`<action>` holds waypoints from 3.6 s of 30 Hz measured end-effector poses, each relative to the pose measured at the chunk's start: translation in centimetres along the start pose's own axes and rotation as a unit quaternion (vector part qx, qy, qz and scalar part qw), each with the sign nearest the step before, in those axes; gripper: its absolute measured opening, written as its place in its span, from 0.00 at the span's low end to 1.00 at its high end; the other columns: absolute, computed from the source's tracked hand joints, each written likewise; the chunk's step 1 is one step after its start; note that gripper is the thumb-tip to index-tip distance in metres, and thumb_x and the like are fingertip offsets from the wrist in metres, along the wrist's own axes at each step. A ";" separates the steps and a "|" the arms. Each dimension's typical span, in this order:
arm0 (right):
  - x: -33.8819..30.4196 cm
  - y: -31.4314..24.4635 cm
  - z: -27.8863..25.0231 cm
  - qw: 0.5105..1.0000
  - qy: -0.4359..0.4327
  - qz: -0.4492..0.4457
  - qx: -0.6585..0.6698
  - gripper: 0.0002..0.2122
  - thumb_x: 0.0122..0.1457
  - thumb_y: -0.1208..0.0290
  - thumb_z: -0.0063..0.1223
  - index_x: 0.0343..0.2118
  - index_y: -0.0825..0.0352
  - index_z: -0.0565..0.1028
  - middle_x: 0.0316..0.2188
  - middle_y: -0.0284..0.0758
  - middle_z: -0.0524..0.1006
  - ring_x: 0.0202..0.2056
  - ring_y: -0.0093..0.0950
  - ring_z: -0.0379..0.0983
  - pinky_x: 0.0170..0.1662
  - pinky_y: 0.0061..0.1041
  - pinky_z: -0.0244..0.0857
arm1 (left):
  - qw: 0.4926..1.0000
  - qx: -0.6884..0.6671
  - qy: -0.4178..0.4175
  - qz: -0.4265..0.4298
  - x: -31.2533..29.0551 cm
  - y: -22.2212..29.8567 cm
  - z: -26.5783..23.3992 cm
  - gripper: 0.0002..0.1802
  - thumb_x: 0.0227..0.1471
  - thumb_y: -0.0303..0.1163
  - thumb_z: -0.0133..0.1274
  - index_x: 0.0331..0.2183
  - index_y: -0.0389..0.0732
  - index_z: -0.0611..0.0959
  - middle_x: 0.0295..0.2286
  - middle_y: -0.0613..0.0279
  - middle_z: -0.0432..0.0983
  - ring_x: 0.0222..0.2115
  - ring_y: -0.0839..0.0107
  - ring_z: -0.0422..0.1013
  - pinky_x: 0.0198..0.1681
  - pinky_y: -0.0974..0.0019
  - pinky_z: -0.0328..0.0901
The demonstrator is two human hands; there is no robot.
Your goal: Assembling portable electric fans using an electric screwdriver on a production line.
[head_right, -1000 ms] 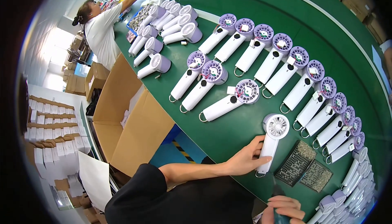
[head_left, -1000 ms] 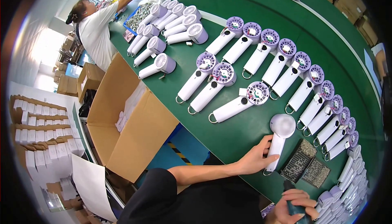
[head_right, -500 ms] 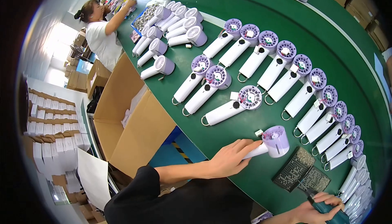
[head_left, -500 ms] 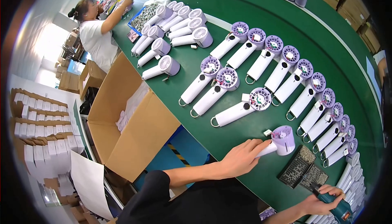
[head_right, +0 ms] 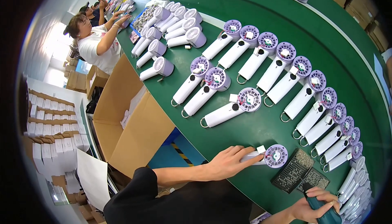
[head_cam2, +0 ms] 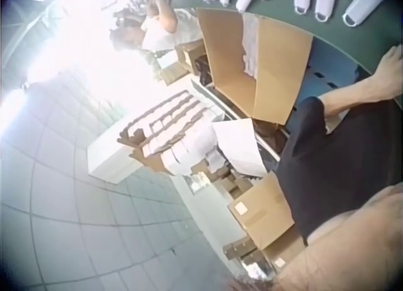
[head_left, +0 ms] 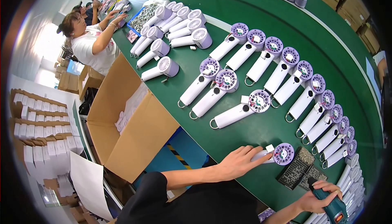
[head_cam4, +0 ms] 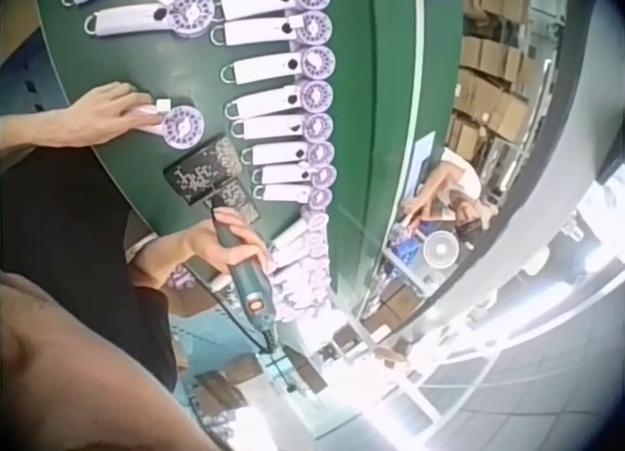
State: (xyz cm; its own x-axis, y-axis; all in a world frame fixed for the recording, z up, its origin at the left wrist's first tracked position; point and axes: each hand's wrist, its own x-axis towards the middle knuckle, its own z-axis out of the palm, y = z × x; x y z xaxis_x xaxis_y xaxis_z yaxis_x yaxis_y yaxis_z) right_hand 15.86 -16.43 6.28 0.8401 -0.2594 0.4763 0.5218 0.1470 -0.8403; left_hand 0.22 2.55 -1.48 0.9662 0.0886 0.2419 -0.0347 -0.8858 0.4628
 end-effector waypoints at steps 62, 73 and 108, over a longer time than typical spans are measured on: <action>-0.8 0.4 -0.4 0.999 -0.047 0.016 0.013 0.08 0.66 0.69 0.43 0.38 0.68 0.61 0.20 0.35 0.62 0.11 0.24 0.59 0.16 0.23 0.60 | 0.999 -0.016 -0.035 0.000 0.8 0.6 0.0 0.45 0.45 0.23 0.55 0.64 0.53 0.63 0.40 0.51 0.69 0.34 0.60 0.67 0.40 0.63 0.66; -1.0 -0.1 -0.6 0.998 -0.012 0.051 0.036 0.06 0.66 0.65 0.42 0.42 0.59 0.63 0.18 0.32 0.63 0.12 0.23 0.58 0.15 0.23 0.56 | 0.998 -0.044 -0.034 -0.003 1.4 0.9 0.6 0.33 0.49 0.25 0.49 0.59 0.51 0.71 0.33 0.49 0.70 0.31 0.53 0.69 0.35 0.55 0.67; -1.7 1.7 0.9 0.993 -0.115 0.007 -0.021 0.08 0.60 0.75 0.45 0.39 0.67 0.61 0.16 0.41 0.67 0.10 0.31 0.64 0.13 0.33 0.68 | 0.996 -0.076 -0.044 -0.016 0.6 0.5 0.0 0.36 0.42 0.22 0.59 0.54 0.58 0.78 0.38 0.55 0.70 0.29 0.62 0.68 0.33 0.63 0.70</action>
State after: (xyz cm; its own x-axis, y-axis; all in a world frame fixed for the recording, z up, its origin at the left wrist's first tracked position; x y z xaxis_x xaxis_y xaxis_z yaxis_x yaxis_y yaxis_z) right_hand 15.45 -14.89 4.30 0.8616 -0.0327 0.5065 0.5068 0.1087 -0.8552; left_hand 0.79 2.19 -1.06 0.9859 0.0689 0.1523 -0.0358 -0.8031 0.5947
